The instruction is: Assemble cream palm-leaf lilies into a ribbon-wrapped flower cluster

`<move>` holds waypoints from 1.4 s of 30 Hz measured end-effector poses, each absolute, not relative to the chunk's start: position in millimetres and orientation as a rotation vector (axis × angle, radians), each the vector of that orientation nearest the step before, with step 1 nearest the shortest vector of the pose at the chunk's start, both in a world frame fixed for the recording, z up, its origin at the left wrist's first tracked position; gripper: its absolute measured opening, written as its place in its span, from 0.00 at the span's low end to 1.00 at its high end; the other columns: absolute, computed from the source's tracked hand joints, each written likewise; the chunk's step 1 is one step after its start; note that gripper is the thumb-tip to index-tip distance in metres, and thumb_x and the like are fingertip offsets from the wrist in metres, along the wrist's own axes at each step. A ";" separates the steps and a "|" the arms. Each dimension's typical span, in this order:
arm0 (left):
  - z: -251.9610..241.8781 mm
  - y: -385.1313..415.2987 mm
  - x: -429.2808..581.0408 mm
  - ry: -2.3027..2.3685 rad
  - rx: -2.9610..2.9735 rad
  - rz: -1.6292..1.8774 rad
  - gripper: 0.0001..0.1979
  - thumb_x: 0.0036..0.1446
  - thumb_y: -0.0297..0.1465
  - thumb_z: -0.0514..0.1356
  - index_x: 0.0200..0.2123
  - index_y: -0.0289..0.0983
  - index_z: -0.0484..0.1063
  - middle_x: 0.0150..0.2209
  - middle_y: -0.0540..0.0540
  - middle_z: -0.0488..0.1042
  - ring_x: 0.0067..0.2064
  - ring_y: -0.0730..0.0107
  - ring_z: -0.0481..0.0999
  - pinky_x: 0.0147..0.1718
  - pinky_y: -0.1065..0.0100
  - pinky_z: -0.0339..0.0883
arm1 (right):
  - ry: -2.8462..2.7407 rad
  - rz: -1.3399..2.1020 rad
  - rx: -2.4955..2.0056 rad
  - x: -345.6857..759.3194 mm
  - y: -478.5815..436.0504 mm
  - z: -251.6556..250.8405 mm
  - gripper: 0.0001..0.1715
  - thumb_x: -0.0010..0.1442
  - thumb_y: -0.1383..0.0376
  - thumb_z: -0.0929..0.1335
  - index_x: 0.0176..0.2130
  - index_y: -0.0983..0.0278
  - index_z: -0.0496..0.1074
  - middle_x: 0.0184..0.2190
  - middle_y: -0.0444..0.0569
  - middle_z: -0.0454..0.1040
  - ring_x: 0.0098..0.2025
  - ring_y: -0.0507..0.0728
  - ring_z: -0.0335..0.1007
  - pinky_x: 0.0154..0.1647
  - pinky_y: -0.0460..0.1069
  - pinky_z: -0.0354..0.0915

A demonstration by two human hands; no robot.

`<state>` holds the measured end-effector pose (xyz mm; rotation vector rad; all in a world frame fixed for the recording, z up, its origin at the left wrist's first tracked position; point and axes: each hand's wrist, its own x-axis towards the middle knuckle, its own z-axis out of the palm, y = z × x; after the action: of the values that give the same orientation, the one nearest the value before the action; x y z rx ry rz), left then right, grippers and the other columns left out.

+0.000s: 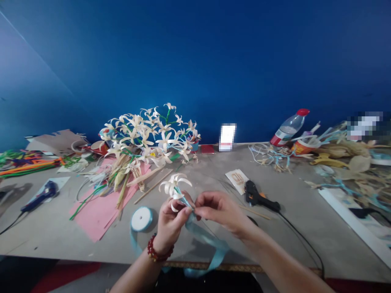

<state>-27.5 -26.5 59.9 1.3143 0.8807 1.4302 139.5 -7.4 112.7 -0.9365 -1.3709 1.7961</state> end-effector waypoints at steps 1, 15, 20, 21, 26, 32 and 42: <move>59.5 -27.4 -27.2 0.890 1.313 1.438 0.14 0.58 0.39 0.62 0.25 0.37 0.75 0.27 0.45 0.74 0.30 0.65 0.72 0.31 0.64 0.69 | -1.353 1.821 -0.934 139.6 -7.1 111.4 0.12 0.51 0.59 0.73 0.26 0.64 0.70 0.23 0.42 0.72 0.26 0.50 0.65 0.29 0.45 0.59; 52.8 -33.2 -14.8 0.932 0.847 1.513 0.08 0.51 0.31 0.70 0.28 0.36 0.73 0.30 0.50 0.74 0.32 0.72 0.73 0.36 0.70 0.68 | -1.776 1.053 -1.143 151.9 -18.0 101.9 0.07 0.61 0.61 0.68 0.38 0.62 0.72 0.34 0.48 0.75 0.37 0.56 0.71 0.32 0.47 0.65; 51.9 -30.2 -8.4 0.959 0.692 1.553 0.10 0.47 0.32 0.72 0.27 0.36 0.74 0.28 0.51 0.75 0.31 0.73 0.72 0.33 0.72 0.67 | -1.999 0.276 -0.946 153.2 -42.4 93.3 0.07 0.60 0.73 0.68 0.39 0.62 0.71 0.37 0.50 0.75 0.42 0.59 0.71 0.48 0.55 0.67; 52.8 -29.9 -6.6 0.968 0.678 1.560 0.10 0.47 0.32 0.72 0.27 0.36 0.75 0.28 0.51 0.76 0.32 0.73 0.73 0.34 0.72 0.67 | -2.024 0.181 -0.917 151.1 -44.9 89.9 0.09 0.60 0.74 0.67 0.40 0.62 0.71 0.37 0.50 0.76 0.42 0.59 0.71 0.49 0.56 0.68; 55.5 -30.8 2.0 0.929 0.638 1.557 0.08 0.47 0.30 0.72 0.28 0.36 0.77 0.29 0.50 0.77 0.34 0.74 0.74 0.38 0.73 0.68 | -1.989 -0.143 -0.921 138.9 -41.8 78.7 0.08 0.61 0.74 0.68 0.39 0.62 0.74 0.34 0.50 0.77 0.40 0.58 0.71 0.48 0.56 0.70; 56.3 -33.3 5.6 0.873 0.621 1.543 0.07 0.46 0.29 0.73 0.27 0.36 0.77 0.29 0.51 0.78 0.33 0.74 0.75 0.38 0.73 0.68 | -1.976 -0.215 -0.842 136.4 -34.9 78.8 0.08 0.60 0.73 0.69 0.39 0.61 0.75 0.34 0.48 0.78 0.37 0.56 0.72 0.49 0.55 0.70; 54.3 -34.8 3.8 0.938 0.665 1.572 0.07 0.47 0.29 0.72 0.27 0.36 0.77 0.30 0.50 0.78 0.34 0.73 0.75 0.38 0.72 0.69 | -1.892 -0.159 -0.853 137.3 -38.7 75.6 0.06 0.59 0.75 0.70 0.35 0.64 0.75 0.31 0.49 0.78 0.37 0.58 0.68 0.43 0.56 0.69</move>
<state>3.8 -34.8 54.3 0.6646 0.9383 1.5716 137.3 -38.7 75.6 -0.8534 -1.8917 -0.1587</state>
